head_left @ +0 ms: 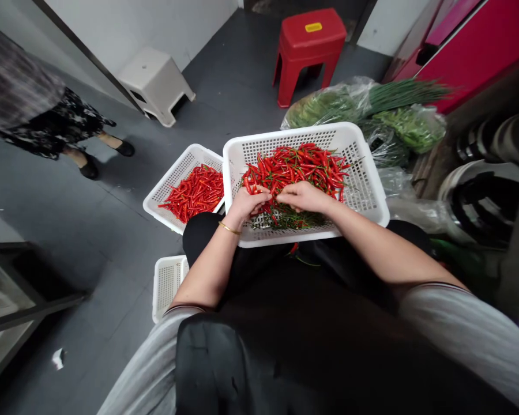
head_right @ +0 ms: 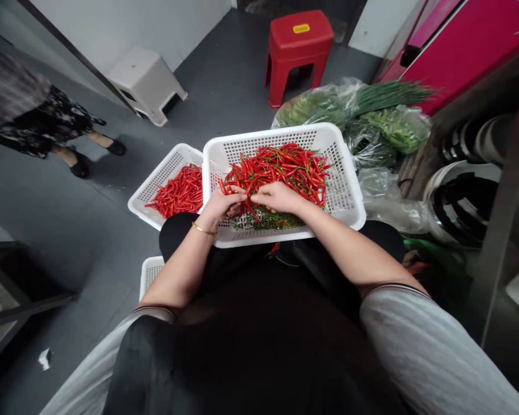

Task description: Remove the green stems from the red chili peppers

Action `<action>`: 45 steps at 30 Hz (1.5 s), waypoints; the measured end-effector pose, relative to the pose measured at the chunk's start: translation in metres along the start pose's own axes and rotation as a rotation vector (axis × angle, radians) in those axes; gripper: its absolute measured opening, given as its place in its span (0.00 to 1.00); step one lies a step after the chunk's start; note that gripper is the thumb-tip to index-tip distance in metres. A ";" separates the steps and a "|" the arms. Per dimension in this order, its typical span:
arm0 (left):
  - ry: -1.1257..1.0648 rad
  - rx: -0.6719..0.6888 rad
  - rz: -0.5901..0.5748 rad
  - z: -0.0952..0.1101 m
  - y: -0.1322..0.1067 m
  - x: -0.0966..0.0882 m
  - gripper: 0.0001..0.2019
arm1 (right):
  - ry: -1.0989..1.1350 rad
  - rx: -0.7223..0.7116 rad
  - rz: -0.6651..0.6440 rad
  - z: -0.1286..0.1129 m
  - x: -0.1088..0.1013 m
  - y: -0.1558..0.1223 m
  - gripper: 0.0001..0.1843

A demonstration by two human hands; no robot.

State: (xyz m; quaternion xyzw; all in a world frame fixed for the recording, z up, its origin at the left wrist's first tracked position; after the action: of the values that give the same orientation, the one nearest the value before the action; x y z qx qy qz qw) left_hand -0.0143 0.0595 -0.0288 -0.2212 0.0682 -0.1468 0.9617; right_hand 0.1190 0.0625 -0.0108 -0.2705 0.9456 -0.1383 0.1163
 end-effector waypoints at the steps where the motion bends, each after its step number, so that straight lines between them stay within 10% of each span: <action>1: 0.041 0.027 -0.028 0.003 -0.001 0.001 0.10 | 0.087 0.045 -0.020 0.001 0.001 0.002 0.20; 10: -0.076 0.107 -0.133 0.018 -0.008 0.009 0.19 | 0.337 0.034 0.025 -0.013 0.008 0.013 0.25; 17: -0.315 0.093 -0.037 0.017 -0.006 -0.001 0.19 | -0.244 -0.140 -0.045 -0.030 0.029 -0.004 0.16; 25: -0.229 -0.016 -0.178 0.006 -0.005 0.008 0.15 | -0.643 -0.167 -0.294 -0.042 0.038 -0.019 0.13; 32: -0.184 0.034 -0.116 0.011 -0.005 0.005 0.20 | -0.321 -0.197 0.069 -0.039 0.013 -0.018 0.21; 38: -0.006 0.162 0.245 0.017 -0.001 -0.032 0.21 | -0.160 -0.073 0.203 -0.024 -0.011 -0.027 0.20; 45: -0.171 0.150 -0.007 0.023 -0.011 0.000 0.21 | -0.403 -0.204 0.109 -0.038 0.016 -0.015 0.15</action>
State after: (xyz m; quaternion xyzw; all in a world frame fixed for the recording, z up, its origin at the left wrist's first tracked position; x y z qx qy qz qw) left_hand -0.0125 0.0595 -0.0035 -0.1608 -0.0261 -0.1356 0.9773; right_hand 0.1018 0.0495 0.0273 -0.2516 0.9255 0.0211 0.2821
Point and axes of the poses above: each hand's wrist, its own y-axis towards the middle knuckle, its own x-axis out of the palm, z = x × y, the point moved 8 cm from there along y, towards the middle knuckle, and after that the axes turned 13 degrees about y, right-handed, at the moved point
